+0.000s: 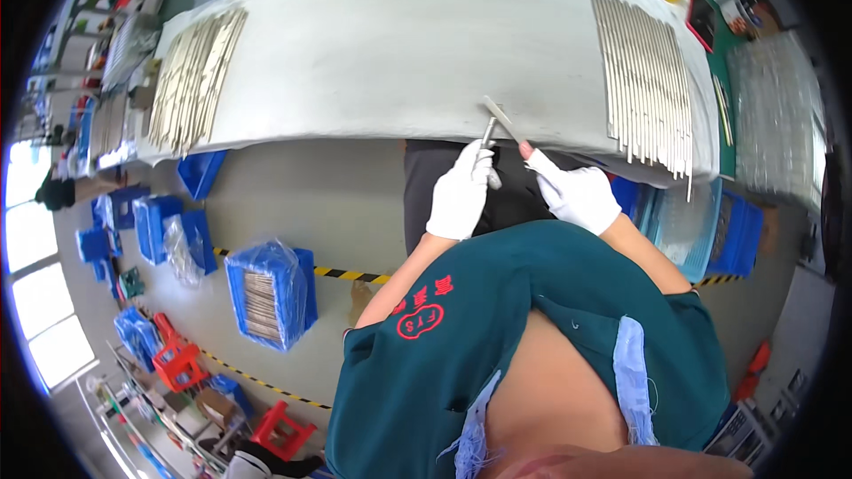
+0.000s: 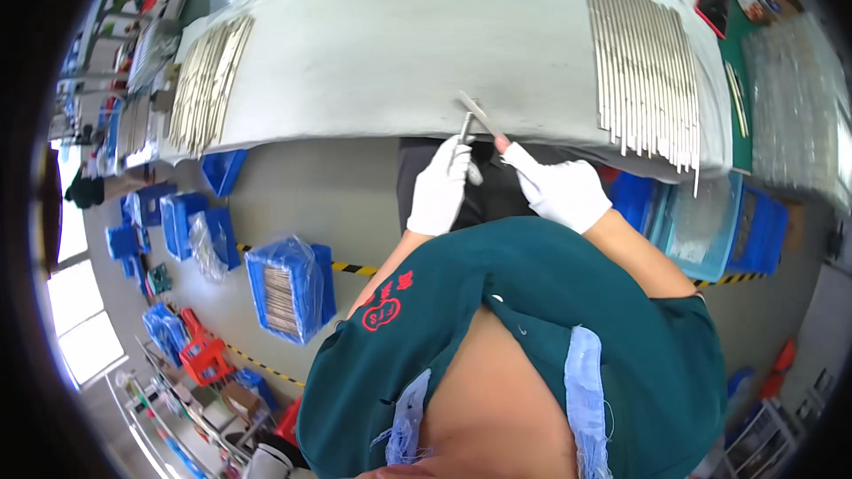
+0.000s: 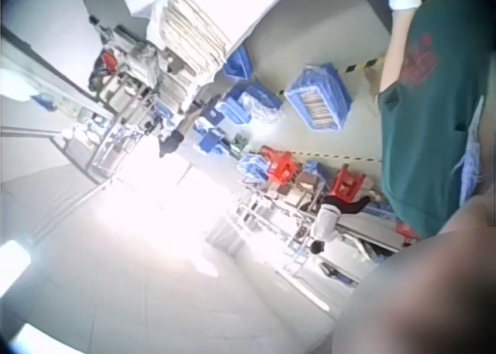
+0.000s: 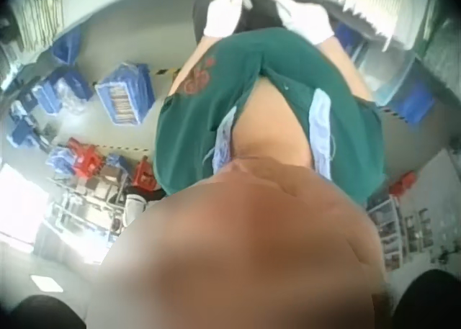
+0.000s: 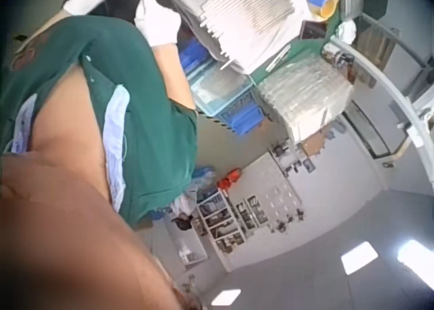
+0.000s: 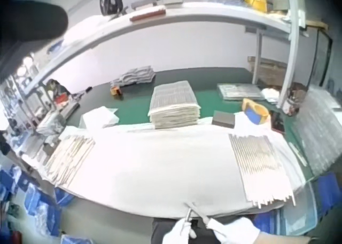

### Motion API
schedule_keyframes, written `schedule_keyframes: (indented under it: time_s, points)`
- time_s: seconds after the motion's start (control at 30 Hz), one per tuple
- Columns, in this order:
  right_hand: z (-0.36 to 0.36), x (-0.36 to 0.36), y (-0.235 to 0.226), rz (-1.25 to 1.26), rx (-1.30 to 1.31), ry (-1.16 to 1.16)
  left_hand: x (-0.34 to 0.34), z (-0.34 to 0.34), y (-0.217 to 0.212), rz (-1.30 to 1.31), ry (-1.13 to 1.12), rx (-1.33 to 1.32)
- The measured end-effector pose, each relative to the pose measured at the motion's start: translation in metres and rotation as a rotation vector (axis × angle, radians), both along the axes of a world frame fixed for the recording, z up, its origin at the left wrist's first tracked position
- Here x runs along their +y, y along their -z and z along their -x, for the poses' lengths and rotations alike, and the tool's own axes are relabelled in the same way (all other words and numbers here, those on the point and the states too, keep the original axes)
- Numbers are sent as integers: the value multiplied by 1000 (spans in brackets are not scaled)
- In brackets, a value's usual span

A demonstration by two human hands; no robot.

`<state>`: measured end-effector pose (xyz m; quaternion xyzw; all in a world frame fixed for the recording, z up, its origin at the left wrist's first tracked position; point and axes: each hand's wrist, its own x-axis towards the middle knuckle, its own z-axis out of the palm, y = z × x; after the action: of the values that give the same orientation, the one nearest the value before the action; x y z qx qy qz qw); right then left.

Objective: Sanding or polishing metal rods using an abrasive block.

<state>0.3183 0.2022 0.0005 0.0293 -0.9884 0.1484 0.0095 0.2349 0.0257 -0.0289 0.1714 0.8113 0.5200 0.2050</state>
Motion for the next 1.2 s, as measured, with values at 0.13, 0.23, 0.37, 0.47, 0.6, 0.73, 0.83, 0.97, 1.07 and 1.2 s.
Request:
schedule_keyframes:
  time_s: [0.13, 0.23, 0.37, 0.47, 0.6, 0.73, 0.83, 0.97, 1.07, 1.2]
  points:
    - [10, -5, 0, -27, -5, 22, 2, 1, -6, 85, 13, -5]
    - [17, -10, 3, -23, 123, 29, 0, -1, -3, -9, -5, -18]
    - [1, 1, 9, -32, 131, -13, 3, -2, -20, -38, -20, -153]
    - [5, 0, 10, -56, 147, 18, 4, -7, -2, -96, -13, -117]
    - [16, -7, 9, -54, 172, 25, 6, -5, 2, -12, 2, -33]
    - [8, -3, 14, -41, 102, 49, 0, -4, -7, -67, 48, -144]
    - [19, -2, 5, 26, 79, 64, 3, 1, -5, -104, 45, -167]
    - [32, 0, -8, 734, -274, 412, -6, 16, -20, -97, 154, -128]
    - [19, -3, 0, 898, -305, 466, -1, 28, -68, -50, 258, 336]
    - [13, -8, 12, 991, -335, 485, 40, 45, -101, 93, 442, 1040]
